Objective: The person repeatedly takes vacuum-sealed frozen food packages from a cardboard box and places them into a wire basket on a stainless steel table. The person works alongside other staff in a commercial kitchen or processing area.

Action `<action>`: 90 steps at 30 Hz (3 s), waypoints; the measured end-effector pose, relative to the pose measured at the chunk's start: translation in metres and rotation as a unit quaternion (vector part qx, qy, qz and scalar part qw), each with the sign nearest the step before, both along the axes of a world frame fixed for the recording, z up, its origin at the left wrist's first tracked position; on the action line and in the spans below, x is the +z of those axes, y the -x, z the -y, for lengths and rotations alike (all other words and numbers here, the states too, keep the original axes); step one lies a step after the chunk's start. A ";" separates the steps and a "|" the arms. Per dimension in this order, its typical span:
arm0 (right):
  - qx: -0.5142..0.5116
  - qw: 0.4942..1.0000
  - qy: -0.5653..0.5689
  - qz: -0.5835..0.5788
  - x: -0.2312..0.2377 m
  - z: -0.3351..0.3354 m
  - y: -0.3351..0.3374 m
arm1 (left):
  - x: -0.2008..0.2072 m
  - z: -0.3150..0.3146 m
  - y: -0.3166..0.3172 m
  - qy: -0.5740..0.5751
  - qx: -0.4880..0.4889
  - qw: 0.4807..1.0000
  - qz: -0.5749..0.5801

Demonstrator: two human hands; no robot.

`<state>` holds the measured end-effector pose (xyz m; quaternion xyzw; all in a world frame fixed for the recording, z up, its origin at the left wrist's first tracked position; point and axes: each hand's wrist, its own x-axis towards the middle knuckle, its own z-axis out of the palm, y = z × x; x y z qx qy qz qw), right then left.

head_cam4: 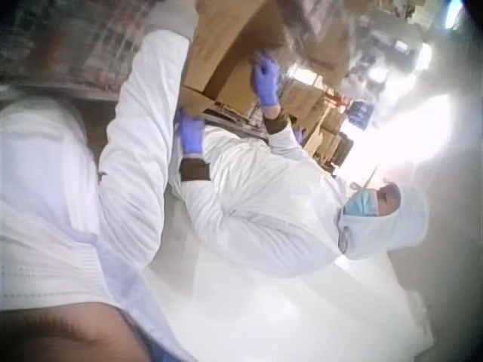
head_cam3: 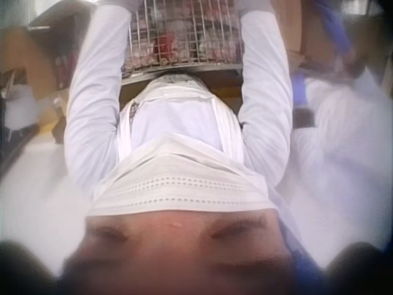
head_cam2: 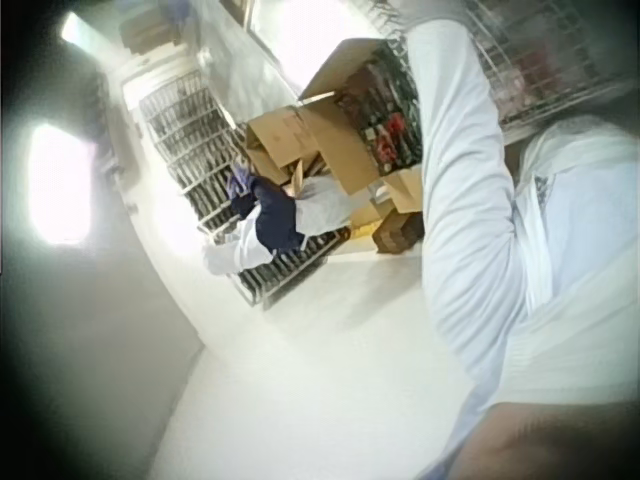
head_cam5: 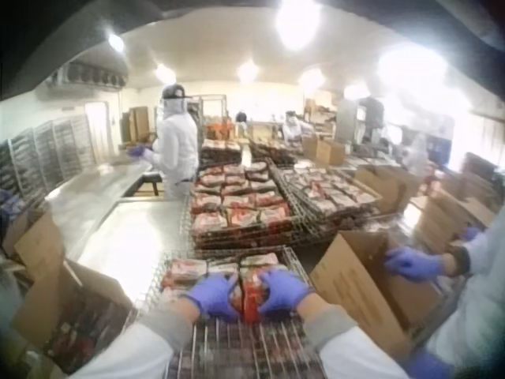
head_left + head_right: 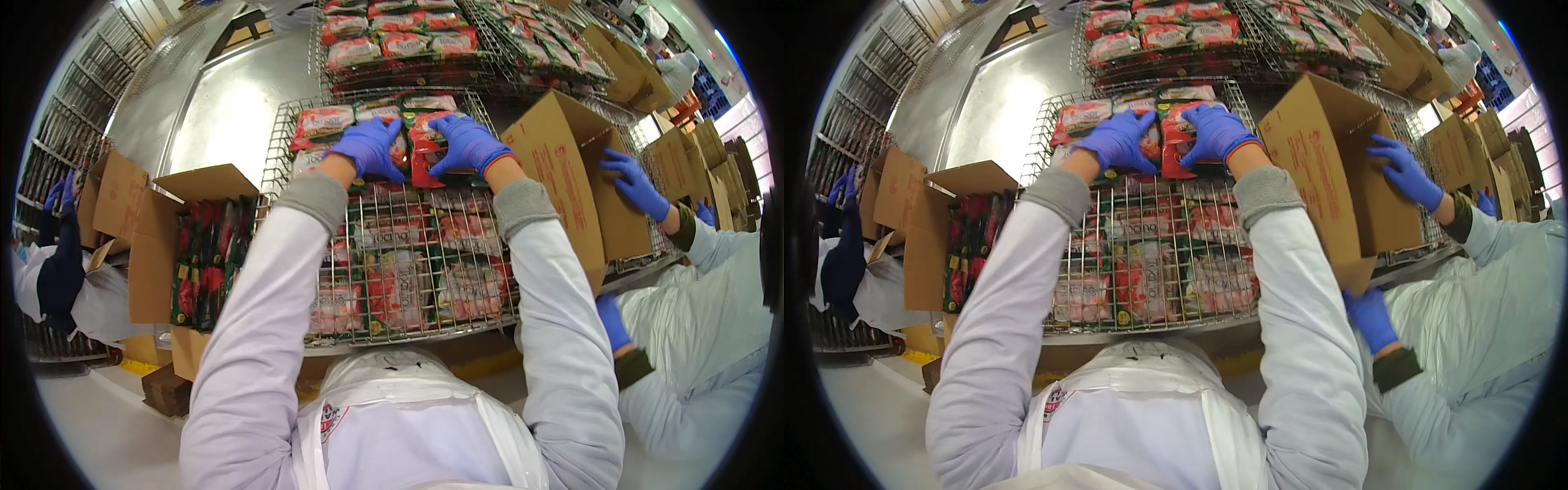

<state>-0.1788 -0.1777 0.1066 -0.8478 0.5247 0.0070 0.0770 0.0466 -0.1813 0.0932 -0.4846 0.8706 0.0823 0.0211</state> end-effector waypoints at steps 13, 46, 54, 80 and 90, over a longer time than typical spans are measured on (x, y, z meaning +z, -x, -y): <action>0.009 0.994 0.013 0.104 -0.023 0.010 0.017 | 0.058 -0.006 -0.066 0.155 0.038 0.956 -0.248; -0.153 0.985 -0.077 -0.019 -0.045 -0.129 -0.460 | 0.048 -0.098 -0.308 0.140 0.029 0.985 -0.091; -0.180 0.982 -0.040 -0.030 -0.057 -0.133 -0.459 | -0.025 -0.094 -0.320 0.247 -0.039 0.954 -0.167; -0.272 0.805 0.191 0.492 -0.096 -0.275 -0.403 | -0.047 -0.173 -0.264 -0.090 0.151 0.945 -0.276; -0.113 0.633 0.000 0.765 -0.030 -0.200 -0.460 | 0.078 -0.180 -0.397 -0.017 0.170 0.794 -0.584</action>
